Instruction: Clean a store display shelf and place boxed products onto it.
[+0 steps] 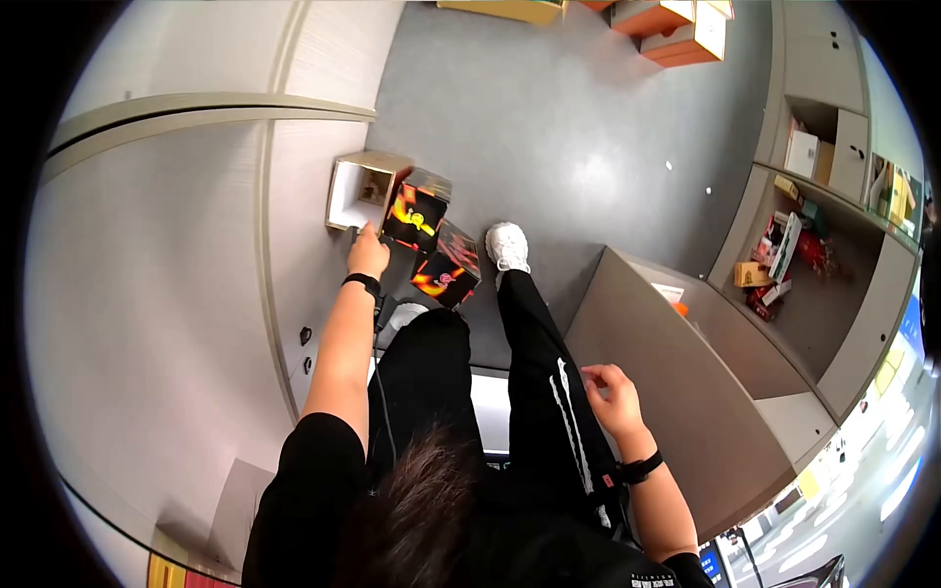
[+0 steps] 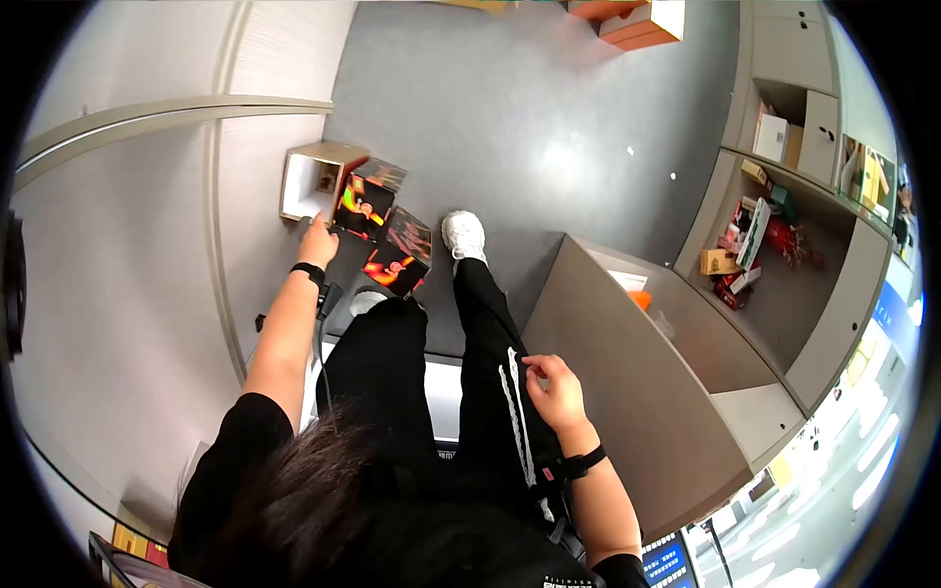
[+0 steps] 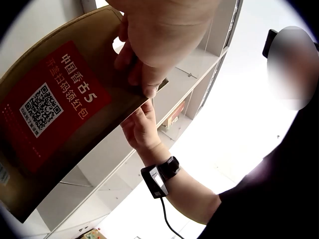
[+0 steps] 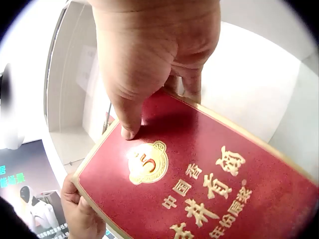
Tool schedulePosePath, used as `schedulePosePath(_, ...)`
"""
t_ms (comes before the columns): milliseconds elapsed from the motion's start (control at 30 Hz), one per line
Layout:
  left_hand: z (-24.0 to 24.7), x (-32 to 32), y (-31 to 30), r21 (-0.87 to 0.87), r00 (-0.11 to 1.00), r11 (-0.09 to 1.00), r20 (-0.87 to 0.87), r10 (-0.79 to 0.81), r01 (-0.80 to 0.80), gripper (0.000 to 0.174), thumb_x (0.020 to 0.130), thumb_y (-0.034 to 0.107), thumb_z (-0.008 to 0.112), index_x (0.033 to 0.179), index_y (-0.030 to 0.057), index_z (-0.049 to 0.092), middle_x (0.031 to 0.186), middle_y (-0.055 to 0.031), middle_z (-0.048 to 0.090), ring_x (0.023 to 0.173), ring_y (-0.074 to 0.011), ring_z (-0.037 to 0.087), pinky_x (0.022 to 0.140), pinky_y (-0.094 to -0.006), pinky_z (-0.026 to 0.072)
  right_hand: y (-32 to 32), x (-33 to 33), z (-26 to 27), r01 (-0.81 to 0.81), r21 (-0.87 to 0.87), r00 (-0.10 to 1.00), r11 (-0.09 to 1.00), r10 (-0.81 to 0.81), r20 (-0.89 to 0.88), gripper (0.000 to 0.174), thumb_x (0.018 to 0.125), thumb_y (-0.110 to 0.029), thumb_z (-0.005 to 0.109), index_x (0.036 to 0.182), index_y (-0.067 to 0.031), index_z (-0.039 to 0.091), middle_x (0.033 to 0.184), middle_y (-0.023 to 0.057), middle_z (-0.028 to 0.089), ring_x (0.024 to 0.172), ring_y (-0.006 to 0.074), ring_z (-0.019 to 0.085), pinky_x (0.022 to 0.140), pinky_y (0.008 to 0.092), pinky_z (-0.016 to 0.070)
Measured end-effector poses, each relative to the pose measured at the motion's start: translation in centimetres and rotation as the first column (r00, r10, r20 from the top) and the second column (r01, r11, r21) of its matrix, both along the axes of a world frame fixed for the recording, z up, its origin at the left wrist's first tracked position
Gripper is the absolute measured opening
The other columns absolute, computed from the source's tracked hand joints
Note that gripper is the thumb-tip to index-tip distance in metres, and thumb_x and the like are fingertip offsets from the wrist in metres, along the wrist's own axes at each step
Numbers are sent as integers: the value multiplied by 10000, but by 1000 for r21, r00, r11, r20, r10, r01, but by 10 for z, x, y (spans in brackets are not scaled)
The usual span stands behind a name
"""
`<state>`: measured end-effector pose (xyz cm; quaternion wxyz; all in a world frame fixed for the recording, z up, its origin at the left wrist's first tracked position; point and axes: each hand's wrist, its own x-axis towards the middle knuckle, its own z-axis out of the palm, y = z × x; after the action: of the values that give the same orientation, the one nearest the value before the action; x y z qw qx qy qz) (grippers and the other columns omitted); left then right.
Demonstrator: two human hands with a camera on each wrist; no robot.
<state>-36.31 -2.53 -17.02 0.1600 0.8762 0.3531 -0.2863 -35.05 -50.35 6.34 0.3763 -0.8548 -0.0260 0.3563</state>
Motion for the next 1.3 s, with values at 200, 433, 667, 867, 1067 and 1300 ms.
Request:
schedulePosePath(200, -18, -15, 10, 60, 972, 997, 229, -53, 41, 373, 892, 186, 635, 1237, 46, 612, 1056, -209, 679, 989, -388, 641, 857, -477, 517, -2, -1, -3, -18, -19, 999, 1000, 17, -40, 183, 834, -29, 648, 1012, -47, 687, 897, 117, 666, 797, 245, 666, 721, 329, 537)
schedulePosePath(433, 17, -25, -4, 151, 974, 988, 216, -71, 39, 267, 896, 217, 636, 1141, 118, 673, 1000, -167, 695, 922, -384, 652, 783, -482, 524, 8, -14, -3, 27, 37, 999, 999, -25, -31, 168, 848, -30, 641, 1010, -42, 684, 904, 120, 667, 786, 253, 668, 722, 331, 542)
schedulePosePath(667, 77, -63, -10, 125, 982, 979, 72, -173, 164, 208, 912, 296, 603, 995, 117, 669, 908, -162, 691, 854, -386, 658, 728, -514, 515, 31, -9, 22, -42, 99, 999, 994, 43, -10, 166, 861, -35, 638, 1021, -46, 682, 912, 125, 662, 792, 256, 671, 726, 329, 548)
schedulePosePath(867, 160, -99, -35, 132, 965, 962, 80, -250, 238, 249, 922, 314, 587, 866, 80, 651, 795, -165, 691, 777, -377, 683, 664, -507, 529, 47, 1, 41, -120, 188, 992, 975, 110, 62, 165, 860, -47, 638, 1020, -51, 682, 904, 119, 660, 799, 257, 687, 729, 330, 550)
schedulePosePath(1067, 268, -133, -71, 42, 968, 981, 156, -195, 191, 248, 912, 329, 601, 848, 89, 613, 765, -178, 670, 747, -404, 651, 639, -527, 493, 76, 21, 79, -339, 268, 941, 902, 322, 109, 220, 828, -81, 662, 1047, -68, 662, 934, 101, 652, 821, 252, 678, 753, 347, 544)
schedulePosePath(1300, 428, -153, -132, 36, 915, 961, 298, -273, 275, 281, 931, 361, 580, 838, 97, 567, 681, -163, 635, 686, -398, 631, 588, -507, 481, 136, 37, 135, -703, 330, 711, 630, 624, 323, 763, 732, -314, 794, 1386, -121, 453, 1269, 200, 541, 1160, 364, 562, 962, 418, 487)
